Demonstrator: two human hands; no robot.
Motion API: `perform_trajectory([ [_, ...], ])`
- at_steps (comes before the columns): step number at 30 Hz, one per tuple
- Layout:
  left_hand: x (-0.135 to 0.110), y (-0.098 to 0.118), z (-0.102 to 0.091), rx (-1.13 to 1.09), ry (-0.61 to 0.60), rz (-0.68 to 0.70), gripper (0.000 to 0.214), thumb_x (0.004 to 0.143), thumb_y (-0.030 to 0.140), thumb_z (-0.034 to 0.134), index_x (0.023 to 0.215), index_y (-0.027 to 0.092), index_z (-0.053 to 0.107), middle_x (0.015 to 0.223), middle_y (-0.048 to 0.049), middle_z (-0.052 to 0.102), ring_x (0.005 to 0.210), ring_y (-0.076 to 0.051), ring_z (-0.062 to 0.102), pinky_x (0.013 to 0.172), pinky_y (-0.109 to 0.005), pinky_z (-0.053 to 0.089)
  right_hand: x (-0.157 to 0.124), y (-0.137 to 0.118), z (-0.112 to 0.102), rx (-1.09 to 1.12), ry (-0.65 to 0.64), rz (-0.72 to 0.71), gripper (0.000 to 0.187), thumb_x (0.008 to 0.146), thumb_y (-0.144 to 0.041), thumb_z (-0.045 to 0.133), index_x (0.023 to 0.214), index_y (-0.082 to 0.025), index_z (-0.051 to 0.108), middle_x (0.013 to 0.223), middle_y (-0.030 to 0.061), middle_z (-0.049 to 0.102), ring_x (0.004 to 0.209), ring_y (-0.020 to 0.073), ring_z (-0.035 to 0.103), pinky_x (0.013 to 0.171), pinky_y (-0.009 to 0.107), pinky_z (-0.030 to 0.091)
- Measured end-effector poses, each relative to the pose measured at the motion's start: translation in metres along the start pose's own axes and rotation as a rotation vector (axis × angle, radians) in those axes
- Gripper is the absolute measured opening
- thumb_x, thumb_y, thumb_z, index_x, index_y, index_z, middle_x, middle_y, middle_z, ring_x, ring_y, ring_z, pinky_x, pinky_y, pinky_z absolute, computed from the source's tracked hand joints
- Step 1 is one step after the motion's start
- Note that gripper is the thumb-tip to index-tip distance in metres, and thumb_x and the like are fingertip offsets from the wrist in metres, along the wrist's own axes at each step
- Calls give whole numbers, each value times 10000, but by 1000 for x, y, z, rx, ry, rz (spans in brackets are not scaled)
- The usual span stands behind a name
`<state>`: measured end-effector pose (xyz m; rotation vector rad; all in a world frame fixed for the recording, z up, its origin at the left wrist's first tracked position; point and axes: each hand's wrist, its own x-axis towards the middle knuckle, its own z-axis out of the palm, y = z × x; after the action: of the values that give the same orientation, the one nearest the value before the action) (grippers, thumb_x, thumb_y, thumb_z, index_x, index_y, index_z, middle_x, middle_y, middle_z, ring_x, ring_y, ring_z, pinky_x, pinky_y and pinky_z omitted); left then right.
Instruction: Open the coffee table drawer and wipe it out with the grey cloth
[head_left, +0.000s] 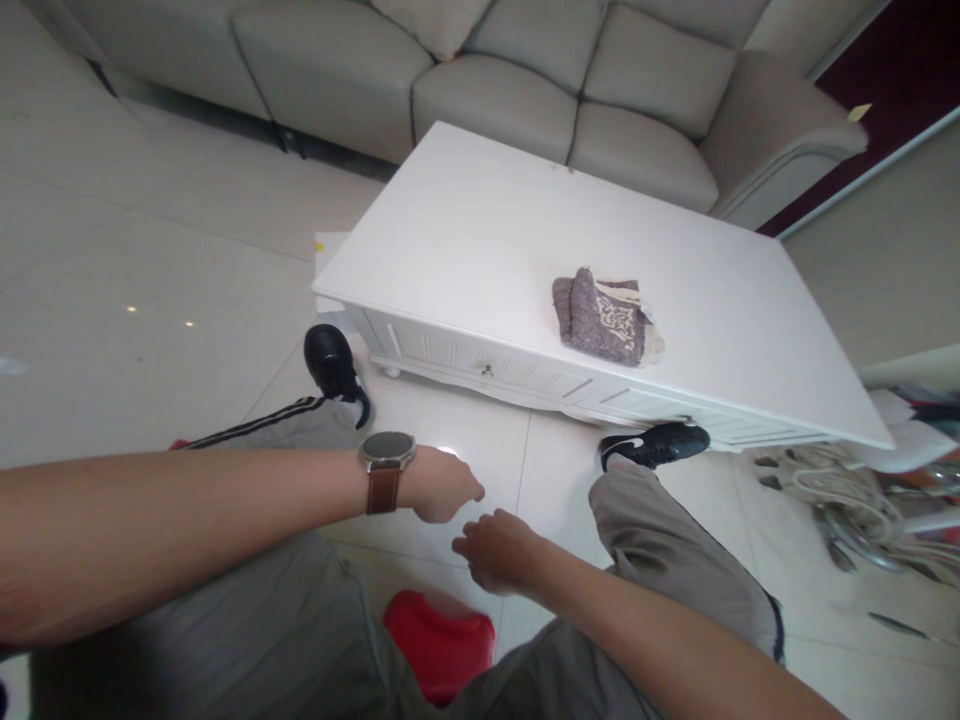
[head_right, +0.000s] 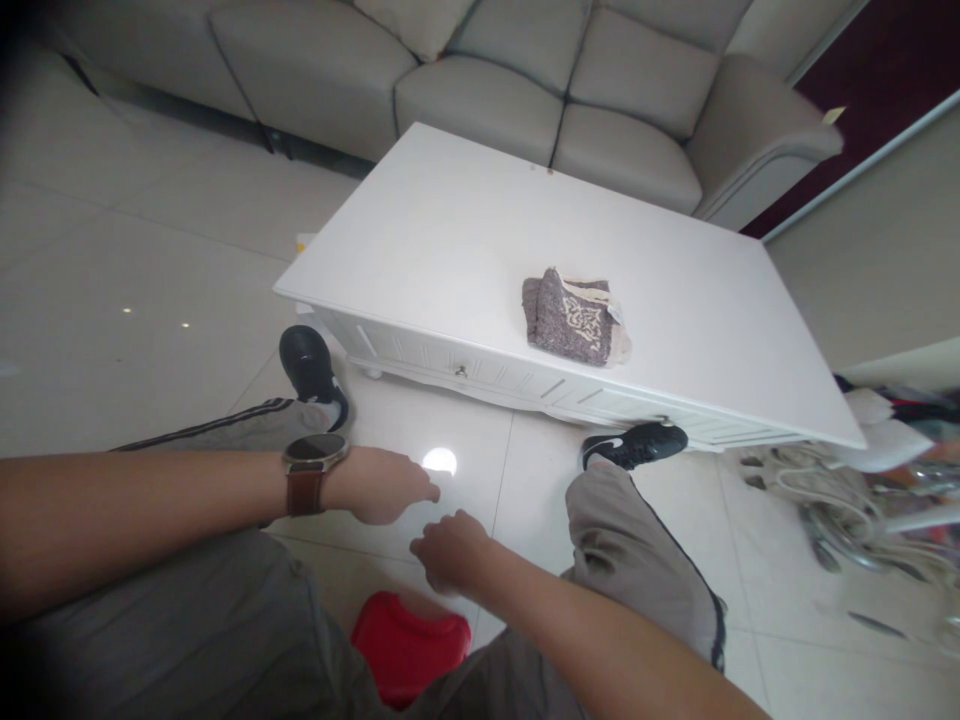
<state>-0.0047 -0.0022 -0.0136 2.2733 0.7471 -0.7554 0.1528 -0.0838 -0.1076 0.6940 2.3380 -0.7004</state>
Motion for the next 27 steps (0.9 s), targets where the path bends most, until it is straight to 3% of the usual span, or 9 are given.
perform_trajectory([
  [11, 1, -2, 3, -21, 45, 9, 521, 847, 82, 563, 1319, 253, 702, 1176, -134, 774, 1018, -274, 744, 828, -351, 576, 2, 1, 6, 0, 31, -4, 290, 962, -254, 552, 1218, -218, 683, 1172, 126, 737, 1038, 294, 741, 836, 450, 587],
  [17, -4, 4, -7, 4, -31, -7, 562, 896, 61, 516, 1407, 257, 645, 1285, -141, 733, 1086, -301, 731, 838, -372, 584, 2, 2, 7, -11, 30, -3, 295, 966, -259, 545, 1223, -221, 686, 1170, 122, 739, 1026, 283, 744, 833, 440, 589],
  [27, -4, 4, -9, -24, -49, 1, 554, 891, 60, 536, 1404, 234, 651, 1299, -157, 724, 1105, -321, 730, 883, -413, 596, 2, 2, 6, -9, 19, -1, 303, 958, -259, 555, 1230, -224, 685, 1169, 115, 740, 1032, 278, 745, 844, 430, 590],
])
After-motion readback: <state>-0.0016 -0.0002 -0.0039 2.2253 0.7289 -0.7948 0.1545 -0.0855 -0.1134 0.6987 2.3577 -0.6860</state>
